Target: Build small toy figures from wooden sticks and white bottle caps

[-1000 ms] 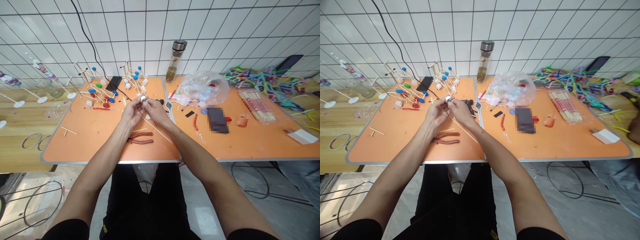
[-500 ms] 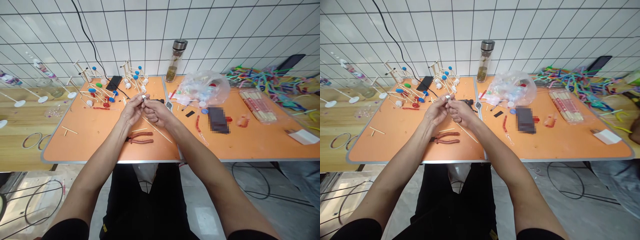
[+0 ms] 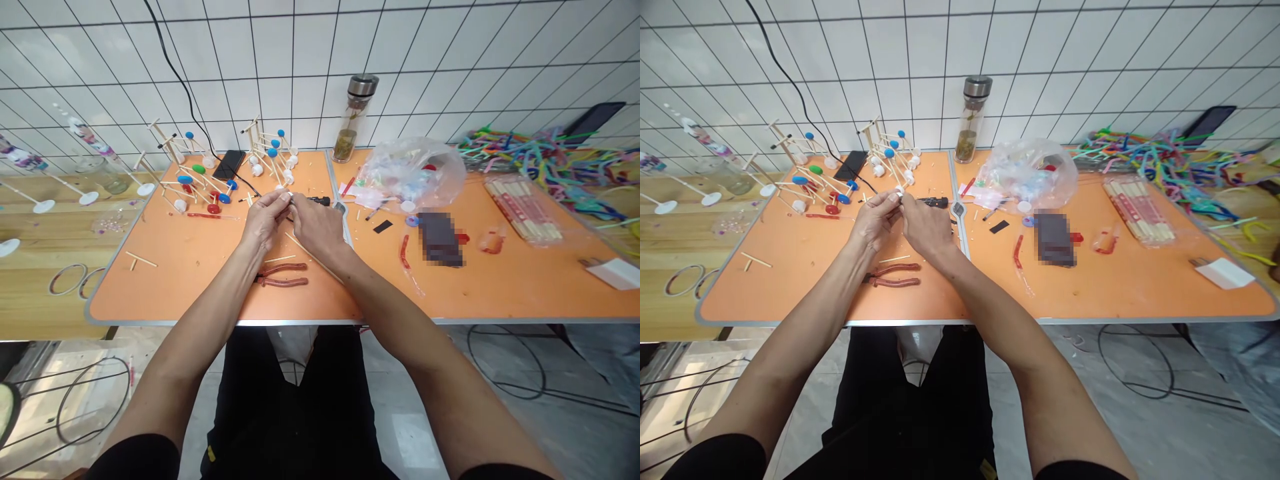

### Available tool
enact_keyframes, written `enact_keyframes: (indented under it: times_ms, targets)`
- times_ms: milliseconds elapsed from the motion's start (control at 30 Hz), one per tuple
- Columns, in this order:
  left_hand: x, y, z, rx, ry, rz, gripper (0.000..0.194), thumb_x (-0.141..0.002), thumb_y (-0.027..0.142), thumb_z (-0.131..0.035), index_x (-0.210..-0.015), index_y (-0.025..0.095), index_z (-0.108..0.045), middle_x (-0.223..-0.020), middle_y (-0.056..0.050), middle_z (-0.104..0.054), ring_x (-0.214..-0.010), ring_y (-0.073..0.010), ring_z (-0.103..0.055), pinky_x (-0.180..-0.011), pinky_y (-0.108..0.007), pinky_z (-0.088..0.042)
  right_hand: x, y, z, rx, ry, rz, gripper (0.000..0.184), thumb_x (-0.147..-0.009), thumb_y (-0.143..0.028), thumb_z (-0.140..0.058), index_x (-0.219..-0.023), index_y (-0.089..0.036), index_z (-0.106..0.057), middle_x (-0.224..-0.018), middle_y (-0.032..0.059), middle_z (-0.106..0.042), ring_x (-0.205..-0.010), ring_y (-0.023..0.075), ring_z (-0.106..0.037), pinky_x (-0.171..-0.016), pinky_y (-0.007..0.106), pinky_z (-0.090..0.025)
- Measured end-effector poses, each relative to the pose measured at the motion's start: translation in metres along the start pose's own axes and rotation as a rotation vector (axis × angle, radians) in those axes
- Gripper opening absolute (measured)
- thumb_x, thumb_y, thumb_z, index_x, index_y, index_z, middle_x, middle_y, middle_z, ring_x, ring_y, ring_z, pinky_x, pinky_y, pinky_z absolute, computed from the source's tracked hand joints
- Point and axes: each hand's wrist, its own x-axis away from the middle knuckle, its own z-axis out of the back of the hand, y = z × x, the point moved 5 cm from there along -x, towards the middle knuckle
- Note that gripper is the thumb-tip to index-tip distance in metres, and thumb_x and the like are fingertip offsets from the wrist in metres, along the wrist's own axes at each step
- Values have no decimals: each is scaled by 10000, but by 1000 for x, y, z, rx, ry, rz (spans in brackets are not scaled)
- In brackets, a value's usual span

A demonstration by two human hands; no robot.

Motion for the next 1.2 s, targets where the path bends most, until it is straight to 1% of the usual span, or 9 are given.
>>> enact_keyframes:
  times_ms: [67,133,200,267,400,467,667,900,1200]
  targets:
    - [3,3,-4,6,-16,-17,71,-887,124,-895,-890,173,-843,-901,-40,-861,-771,-100,-766,-847,-202,-611,-5,2,5,-319,-92,-45,233,-1119,-396,-526,-1122,-217,-675,-895,77,-694,-800,247,-613,-677,311,-446]
    - [7,7,-9,31,-55,-8,68,-897,137,-892,-919,180,-843,-984,-62,-882,-736,-87,-745,-823,-197,-613,-11,2,7,-644,-288,-92,311,-1114,-506,-521,-969,-245,-611,-679,-25,-473,-582,181,-415,-527,261,-359]
    - [10,9,-13,57,-87,12,52,-921,163,-876,-948,190,-841,-1047,-67,-891,-685,-71,-713,-796,-192,-619,-10,-3,4,-898,-527,-147,350,-1136,-520,-453,-935,-255,-562,-629,-94,-289,-493,132,-181,-458,227,-238]
    - [10,10,-13,59,-85,29,40,-935,180,-865,-957,194,-836,-1053,-64,-892,-695,-76,-726,-794,-194,-628,-9,-4,-1,-1018,-590,-208,355,-1147,-522,-442,-932,-257,-541,-626,-111,-255,-487,116,-117,-454,221,-193]
    - [6,8,-8,40,-41,36,53,-939,169,-866,-948,173,-813,-1013,-73,-890,-867,-132,-818,-851,-211,-641,-9,2,0,-508,-93,-68,273,-1114,-432,-532,-917,-247,-570,-754,6,-584,-643,181,-500,-612,285,-383]
    - [3,9,-4,60,-18,61,45,-988,216,-827,-980,178,-803,-1048,-85,-892,-996,-178,-847,-898,-242,-657,-5,-3,-2,-227,8,31,212,-1098,-393,-530,-1002,-235,-633,-921,74,-726,-820,251,-632,-728,333,-436]
    - [0,15,0,136,12,144,245,-1030,402,-813,-1157,194,-794,-1225,-126,-873,-1323,-294,-795,-1045,-360,-676,2,-9,2,-25,-47,69,362,-1151,-412,-416,-1185,-206,-712,-1127,149,-822,-997,336,-728,-809,375,-457]
    - [5,10,-5,165,0,176,215,-1057,352,-784,-1178,175,-802,-1178,-120,-881,-1232,-255,-828,-1003,-307,-679,3,-12,9,77,-76,23,429,-1186,-420,-385,-1364,-181,-693,-1188,179,-824,-1050,371,-746,-832,394,-456]
    - [8,4,-7,143,-7,176,144,-1079,277,-715,-1097,169,-809,-1250,-112,-878,-1190,-201,-834,-1078,-279,-635,3,-15,15,158,-102,-14,423,-1187,-368,-351,-1319,-162,-697,-1212,187,-840,-1084,370,-764,-851,398,-477]
